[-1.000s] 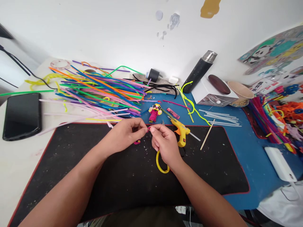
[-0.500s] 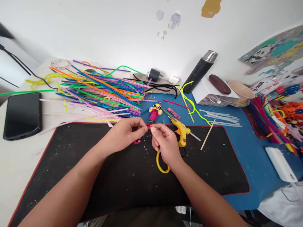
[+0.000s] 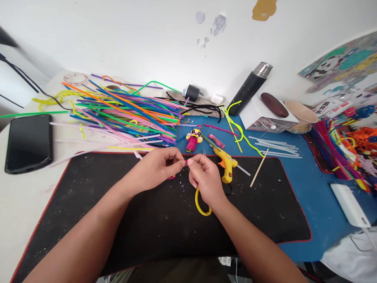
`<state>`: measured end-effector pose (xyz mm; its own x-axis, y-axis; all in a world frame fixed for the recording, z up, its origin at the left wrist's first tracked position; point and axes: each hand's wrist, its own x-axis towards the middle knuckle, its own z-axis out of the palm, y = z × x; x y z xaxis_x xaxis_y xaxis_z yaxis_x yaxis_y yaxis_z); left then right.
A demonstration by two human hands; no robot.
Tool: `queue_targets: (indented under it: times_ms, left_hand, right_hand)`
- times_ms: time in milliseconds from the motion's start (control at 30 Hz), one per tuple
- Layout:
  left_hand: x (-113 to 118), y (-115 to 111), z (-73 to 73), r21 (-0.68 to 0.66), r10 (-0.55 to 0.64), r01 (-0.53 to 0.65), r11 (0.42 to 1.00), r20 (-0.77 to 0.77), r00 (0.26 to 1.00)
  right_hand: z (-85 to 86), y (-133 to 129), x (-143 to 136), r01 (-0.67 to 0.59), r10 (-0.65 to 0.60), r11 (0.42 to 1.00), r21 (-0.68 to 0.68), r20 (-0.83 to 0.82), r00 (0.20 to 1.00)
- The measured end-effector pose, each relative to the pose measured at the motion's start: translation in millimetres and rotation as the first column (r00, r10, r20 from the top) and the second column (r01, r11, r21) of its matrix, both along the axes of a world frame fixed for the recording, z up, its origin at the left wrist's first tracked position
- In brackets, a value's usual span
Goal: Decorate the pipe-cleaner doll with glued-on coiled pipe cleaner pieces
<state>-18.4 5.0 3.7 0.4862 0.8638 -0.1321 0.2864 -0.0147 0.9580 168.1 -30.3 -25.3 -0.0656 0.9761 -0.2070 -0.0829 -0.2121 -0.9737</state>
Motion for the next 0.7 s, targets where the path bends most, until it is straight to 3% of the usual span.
queue_targets:
  times_ms: [300, 700]
  left_hand:
    - [-2.8, 2.2, 1.1, -0.061, 0.037, -0.032, 0.998, 0.073, 0.997]
    - [-2.5, 2.3, 1.9, -0.069, 0.024, -0.019, 0.997, 0.072, 0.997]
  right_hand:
    - [2.9, -1.7, -0.3, -0.002, 0.0, 1.0, -0.012, -0.114, 0.993]
    - [5.0, -2.2, -0.4, 0.03, -0.031, 1.0, -0.005, -0.085, 0.996]
